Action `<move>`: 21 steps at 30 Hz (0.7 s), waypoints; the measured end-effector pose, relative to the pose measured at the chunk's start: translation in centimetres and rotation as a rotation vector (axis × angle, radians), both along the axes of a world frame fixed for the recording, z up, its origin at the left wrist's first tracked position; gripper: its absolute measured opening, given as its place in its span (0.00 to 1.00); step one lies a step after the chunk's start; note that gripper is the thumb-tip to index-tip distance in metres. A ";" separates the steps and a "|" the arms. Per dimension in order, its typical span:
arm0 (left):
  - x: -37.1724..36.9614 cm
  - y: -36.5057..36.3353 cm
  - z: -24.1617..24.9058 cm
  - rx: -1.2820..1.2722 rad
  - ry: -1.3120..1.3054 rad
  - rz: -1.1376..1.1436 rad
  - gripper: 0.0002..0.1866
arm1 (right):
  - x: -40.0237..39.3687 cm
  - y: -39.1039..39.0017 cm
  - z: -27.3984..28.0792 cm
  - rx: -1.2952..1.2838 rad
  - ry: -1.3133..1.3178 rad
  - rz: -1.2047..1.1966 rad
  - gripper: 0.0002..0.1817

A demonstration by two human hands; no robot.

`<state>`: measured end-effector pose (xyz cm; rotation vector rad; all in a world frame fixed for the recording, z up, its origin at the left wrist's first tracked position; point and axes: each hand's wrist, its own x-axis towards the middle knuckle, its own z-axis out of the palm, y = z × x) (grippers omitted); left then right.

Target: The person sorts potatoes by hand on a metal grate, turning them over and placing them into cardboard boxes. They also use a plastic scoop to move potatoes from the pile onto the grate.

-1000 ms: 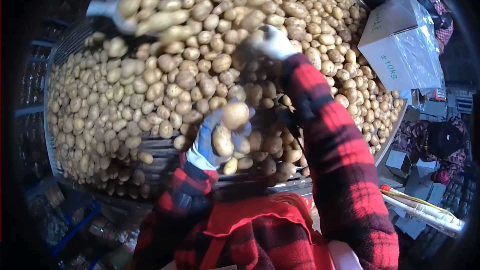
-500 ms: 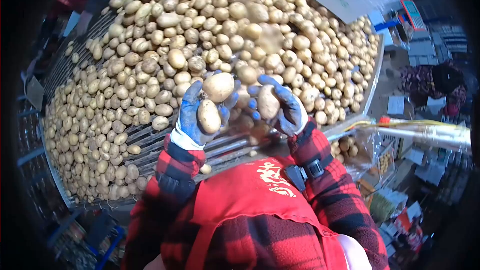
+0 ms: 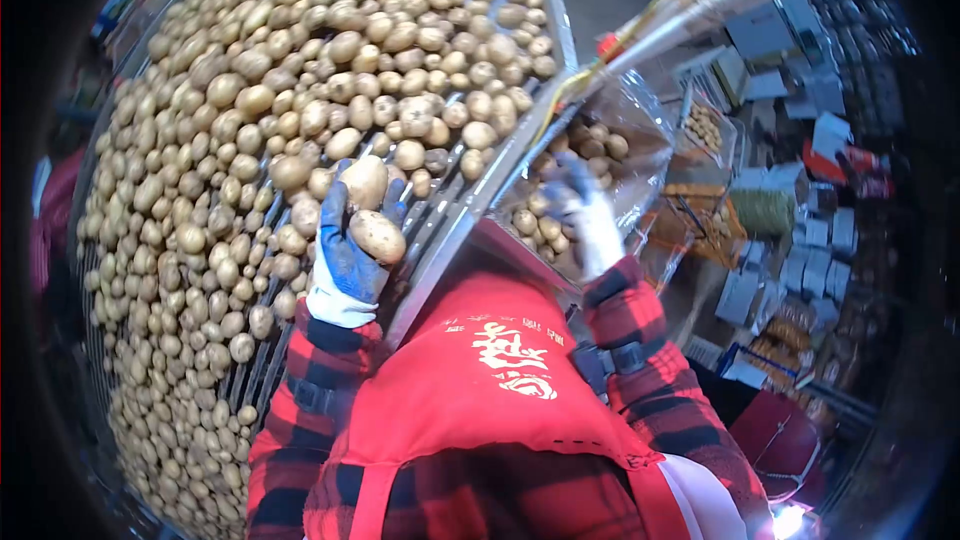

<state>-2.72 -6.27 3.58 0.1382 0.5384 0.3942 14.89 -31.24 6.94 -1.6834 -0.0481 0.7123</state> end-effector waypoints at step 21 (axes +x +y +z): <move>3.8 -4.7 -0.1 0.323 0.309 -0.493 0.35 | 0.7 0.1 -2.9 0.194 -0.110 0.365 0.47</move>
